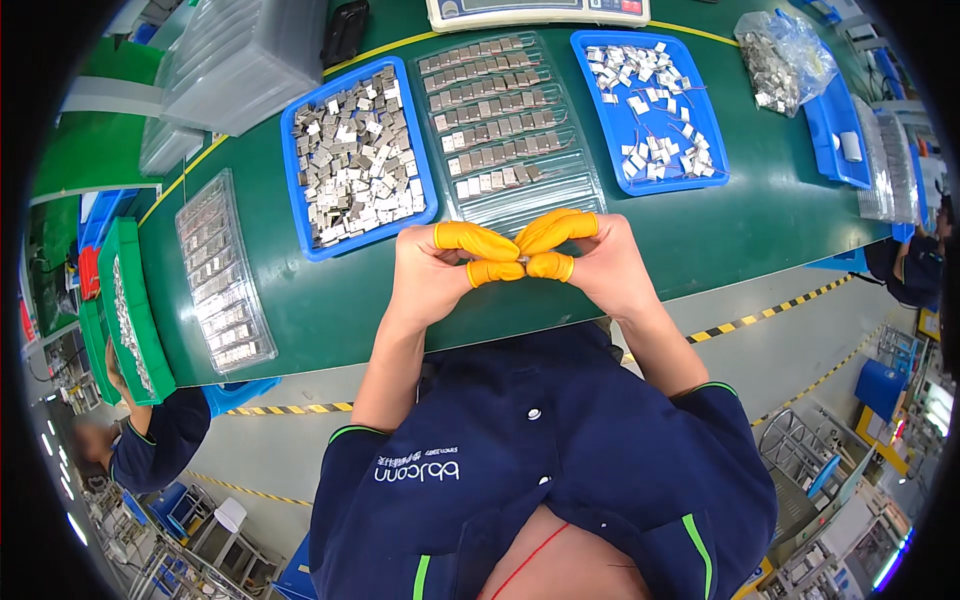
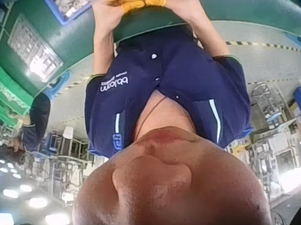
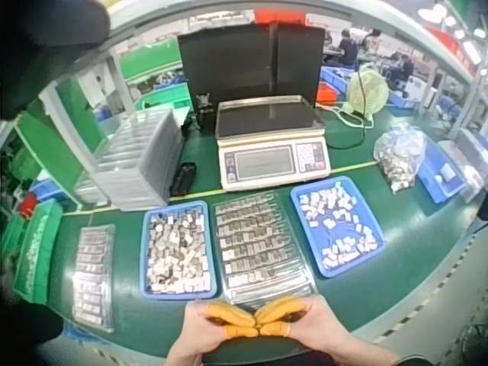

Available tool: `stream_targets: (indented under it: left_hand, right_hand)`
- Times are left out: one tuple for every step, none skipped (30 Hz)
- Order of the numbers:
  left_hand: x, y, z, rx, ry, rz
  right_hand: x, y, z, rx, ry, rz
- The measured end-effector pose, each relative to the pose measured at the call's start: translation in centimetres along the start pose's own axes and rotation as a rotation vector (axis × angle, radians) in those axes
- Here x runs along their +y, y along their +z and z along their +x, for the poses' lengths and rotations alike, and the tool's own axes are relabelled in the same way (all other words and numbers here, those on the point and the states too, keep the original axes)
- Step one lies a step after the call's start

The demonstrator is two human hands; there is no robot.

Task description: The person picks small metallic rectangular components from a blue tray and places them into a clear plastic tray with compartments. They also pick small white rectangular components from another blue tray and place them into the same clear plastic tray. The person wears yellow finger cots and works at a green table in a factory setting.

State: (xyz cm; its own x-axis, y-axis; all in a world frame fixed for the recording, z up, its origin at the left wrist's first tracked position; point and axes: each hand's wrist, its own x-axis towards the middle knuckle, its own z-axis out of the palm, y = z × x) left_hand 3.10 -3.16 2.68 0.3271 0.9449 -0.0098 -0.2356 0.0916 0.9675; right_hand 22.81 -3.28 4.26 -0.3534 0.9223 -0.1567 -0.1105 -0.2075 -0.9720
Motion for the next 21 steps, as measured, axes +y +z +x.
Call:
stream_targets:
  left_hand:
    - [-0.2,0.1,0.1,0.020,0.016,0.013]
    - [-0.5,0.2,0.1,0.039,0.031,0.025]
    - [-0.7,0.6,0.2,0.089,0.024,0.022]
    - [-0.9,1.2,0.4,0.139,0.016,0.018]
    - [-1.1,1.6,0.5,0.188,0.009,0.014]
    - [-0.9,1.9,0.8,0.192,-0.108,0.085]
    - [-0.9,2.4,1.1,0.191,0.035,0.438]
    - [-0.9,2.8,1.5,0.185,0.180,0.791]
    - [-0.9,3.1,1.8,0.180,0.327,1.145]
    - [-1.3,3.2,2.1,0.122,0.280,1.220]
    - [-1.5,3.4,2.2,0.100,0.292,1.292]
    - [-1.7,3.6,2.3,0.076,0.301,1.362]
    - [-1.9,3.8,2.4,0.053,0.310,1.432]
    - [-2.4,3.8,2.4,0.065,0.308,1.432]
    - [-2.7,3.7,2.4,0.060,0.295,1.445]
    - [-2.8,3.7,2.5,0.054,0.282,1.457]
    - [-2.9,3.7,2.5,0.049,0.269,1.470]
    - [-2.9,3.7,2.6,0.055,0.263,1.461]
    - [-2.9,3.7,2.7,0.062,0.256,1.453]
    - [-2.9,3.7,2.8,0.067,0.250,1.444]
    - [-3.0,3.7,2.8,0.067,0.246,1.444]
  right_hand:
    - [0.2,0.0,0.0,0.037,-0.020,-0.040]
    - [0.5,0.0,0.1,0.074,-0.040,-0.080]
    - [0.7,0.0,0.3,0.109,-0.061,-0.121]
    - [0.6,-0.1,0.5,0.144,-0.100,-0.184]
    - [0.6,-0.4,0.8,0.179,-0.139,-0.247]
    - [0.5,-0.6,1.1,0.212,-0.180,-0.309]
    - [0.7,-1.0,1.5,0.314,-0.247,-0.389]
    - [1.0,-1.7,2.0,0.393,-0.305,-0.502]
    - [1.4,-2.5,2.6,0.468,-0.365,-0.612]
    - [1.8,-3.5,3.0,0.520,-0.505,-0.875]
    - [2.1,-3.8,3.4,0.517,-0.517,-0.911]
    - [2.3,-4.1,3.7,0.512,-0.526,-0.947]
    - [2.4,-4.4,3.9,0.507,-0.535,-0.983]
    - [2.5,-4.5,4.2,0.488,-0.572,-1.075]
    - [2.6,-4.6,4.3,0.470,-0.601,-1.115]
    - [2.8,-4.7,4.4,0.452,-0.630,-1.154]
    - [3.0,-4.9,4.5,0.434,-0.658,-1.194]
    - [3.3,-4.9,4.7,0.428,-0.676,-1.204]
    - [3.5,-4.9,4.8,0.426,-0.710,-1.198]
    - [3.5,-4.7,4.9,0.424,-0.743,-1.193]
    - [3.5,-4.5,5.0,0.423,-0.775,-1.190]
